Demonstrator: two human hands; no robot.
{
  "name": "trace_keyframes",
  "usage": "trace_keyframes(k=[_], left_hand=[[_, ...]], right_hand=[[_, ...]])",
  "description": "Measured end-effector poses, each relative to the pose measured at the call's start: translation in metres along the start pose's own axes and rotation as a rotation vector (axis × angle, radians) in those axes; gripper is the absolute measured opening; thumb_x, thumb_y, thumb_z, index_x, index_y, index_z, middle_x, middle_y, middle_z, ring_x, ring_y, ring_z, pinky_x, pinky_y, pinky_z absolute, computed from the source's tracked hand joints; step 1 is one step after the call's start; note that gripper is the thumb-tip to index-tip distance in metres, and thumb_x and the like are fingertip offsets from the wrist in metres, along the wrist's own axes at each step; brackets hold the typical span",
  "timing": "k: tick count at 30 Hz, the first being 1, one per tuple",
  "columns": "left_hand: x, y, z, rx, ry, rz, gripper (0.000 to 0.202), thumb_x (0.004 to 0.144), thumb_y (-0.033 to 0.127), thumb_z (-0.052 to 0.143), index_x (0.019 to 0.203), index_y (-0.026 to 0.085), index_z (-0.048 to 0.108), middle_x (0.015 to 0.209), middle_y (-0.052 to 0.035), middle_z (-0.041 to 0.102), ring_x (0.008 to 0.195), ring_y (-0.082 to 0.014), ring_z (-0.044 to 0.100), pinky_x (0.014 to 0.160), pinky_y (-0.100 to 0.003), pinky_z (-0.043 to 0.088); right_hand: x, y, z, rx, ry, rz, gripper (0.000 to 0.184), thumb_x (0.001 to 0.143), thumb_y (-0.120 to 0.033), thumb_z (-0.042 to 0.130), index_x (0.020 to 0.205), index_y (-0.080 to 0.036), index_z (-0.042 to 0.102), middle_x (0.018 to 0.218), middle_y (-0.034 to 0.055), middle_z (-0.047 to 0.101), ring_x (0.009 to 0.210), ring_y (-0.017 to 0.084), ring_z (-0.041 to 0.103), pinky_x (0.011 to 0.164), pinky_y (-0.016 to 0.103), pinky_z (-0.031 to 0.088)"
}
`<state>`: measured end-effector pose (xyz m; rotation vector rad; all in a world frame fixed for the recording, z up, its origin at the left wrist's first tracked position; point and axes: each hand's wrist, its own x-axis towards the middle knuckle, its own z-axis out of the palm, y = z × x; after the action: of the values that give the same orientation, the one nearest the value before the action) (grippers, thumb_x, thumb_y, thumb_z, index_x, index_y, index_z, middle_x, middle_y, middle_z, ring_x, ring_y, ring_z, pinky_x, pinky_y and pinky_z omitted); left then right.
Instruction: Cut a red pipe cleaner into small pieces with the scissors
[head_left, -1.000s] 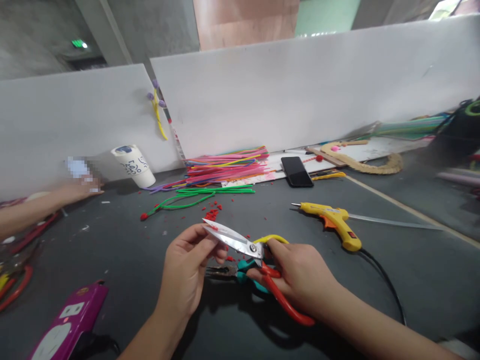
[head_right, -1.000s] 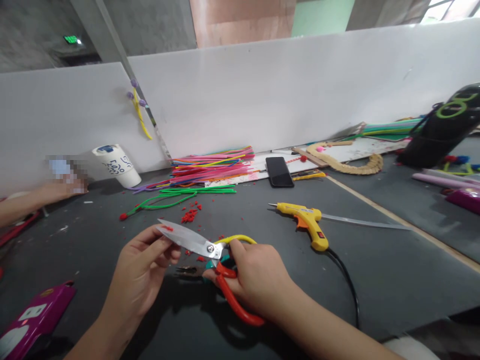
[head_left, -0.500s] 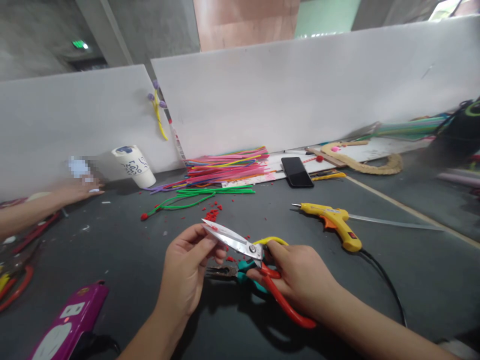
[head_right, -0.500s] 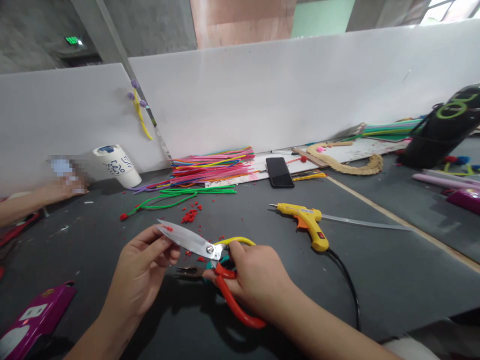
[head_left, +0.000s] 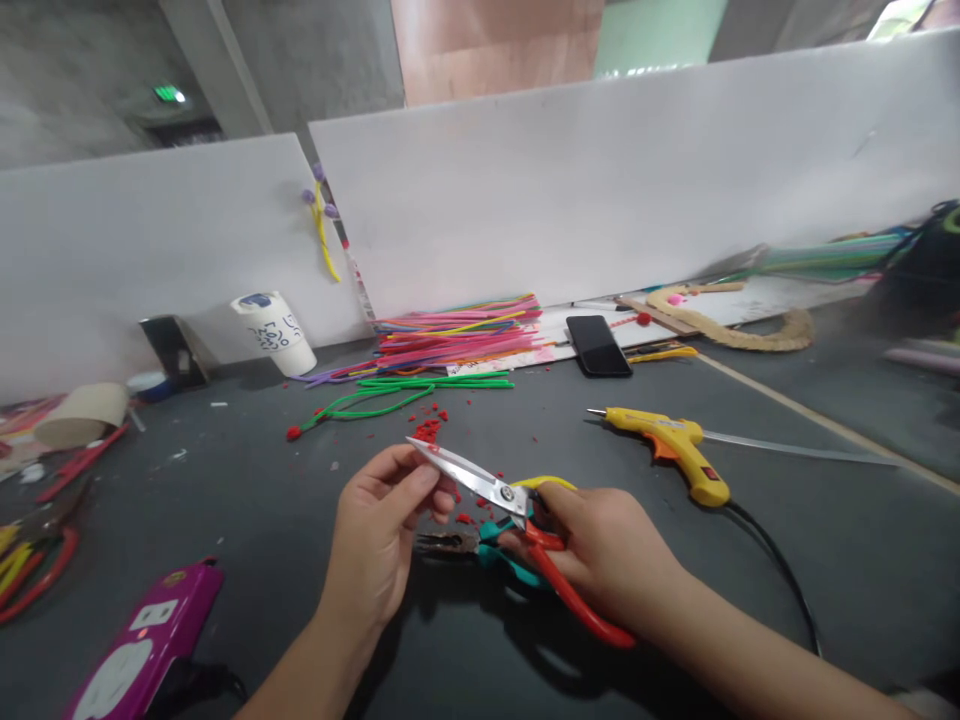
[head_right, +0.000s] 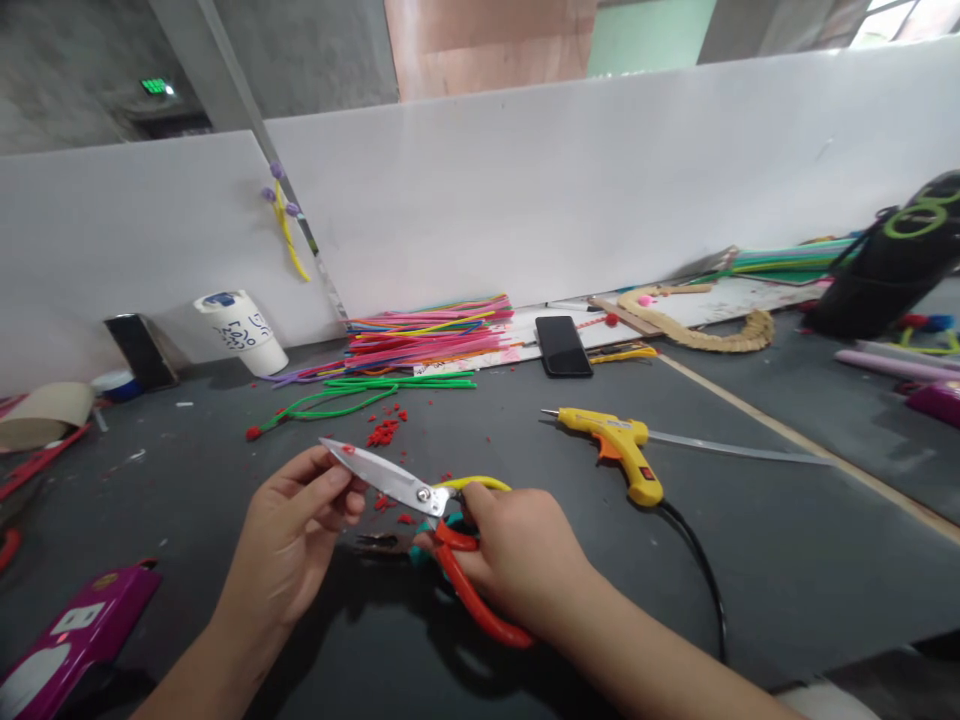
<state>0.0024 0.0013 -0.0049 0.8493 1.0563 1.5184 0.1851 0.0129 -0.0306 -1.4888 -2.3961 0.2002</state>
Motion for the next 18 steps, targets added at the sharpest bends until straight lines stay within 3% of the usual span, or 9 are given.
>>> trace_keyframes(k=[5, 11, 15, 18], left_hand=[[0.003, -0.004, -0.002, 0.001, -0.015, -0.008, 0.005, 0.065, 0.016, 0.066, 0.069, 0.015, 0.063, 0.059, 0.0014, 0.063, 0.049, -0.0072, 0.054, 0.048, -0.016, 0.043], [0.002, -0.010, 0.001, 0.120, -0.185, -0.144, 0.006, 0.069, 0.019, 0.063, 0.069, 0.014, 0.061, 0.059, 0.0001, 0.061, 0.048, -0.0078, 0.051, 0.049, -0.019, 0.041], [-0.004, -0.012, 0.006, 0.208, -0.305, -0.271, 0.008, 0.067, 0.020, 0.064, 0.068, 0.014, 0.059, 0.057, -0.0013, 0.061, 0.046, -0.0094, 0.053, 0.047, -0.021, 0.040], [-0.008, -0.013, 0.009, 0.352, -0.404, -0.297, 0.006, 0.066, 0.018, 0.062, 0.067, 0.013, 0.059, 0.057, -0.0012, 0.058, 0.045, -0.0087, 0.050, 0.047, -0.021, 0.039]], right_hand=[[0.000, -0.003, -0.004, 0.119, 0.031, 0.018, 0.037, 0.071, -0.057, 0.052, 0.065, -0.020, 0.052, 0.050, -0.0021, 0.052, 0.044, 0.013, 0.047, 0.044, 0.022, 0.023], [0.003, -0.006, -0.007, 0.274, 0.049, 0.060, 0.029, 0.072, -0.048, 0.055, 0.067, -0.020, 0.049, 0.052, -0.0035, 0.048, 0.046, 0.012, 0.041, 0.046, 0.022, 0.025], [0.006, -0.010, -0.006, 0.632, -0.045, 0.109, 0.010, 0.074, -0.026, 0.047, 0.067, -0.019, 0.048, 0.057, -0.0034, 0.050, 0.051, 0.011, 0.042, 0.048, 0.020, 0.032], [0.008, -0.015, -0.009, 0.884, -0.100, 0.096, 0.008, 0.071, -0.019, 0.043, 0.064, -0.018, 0.045, 0.056, -0.0045, 0.046, 0.051, 0.009, 0.040, 0.047, 0.018, 0.033]])
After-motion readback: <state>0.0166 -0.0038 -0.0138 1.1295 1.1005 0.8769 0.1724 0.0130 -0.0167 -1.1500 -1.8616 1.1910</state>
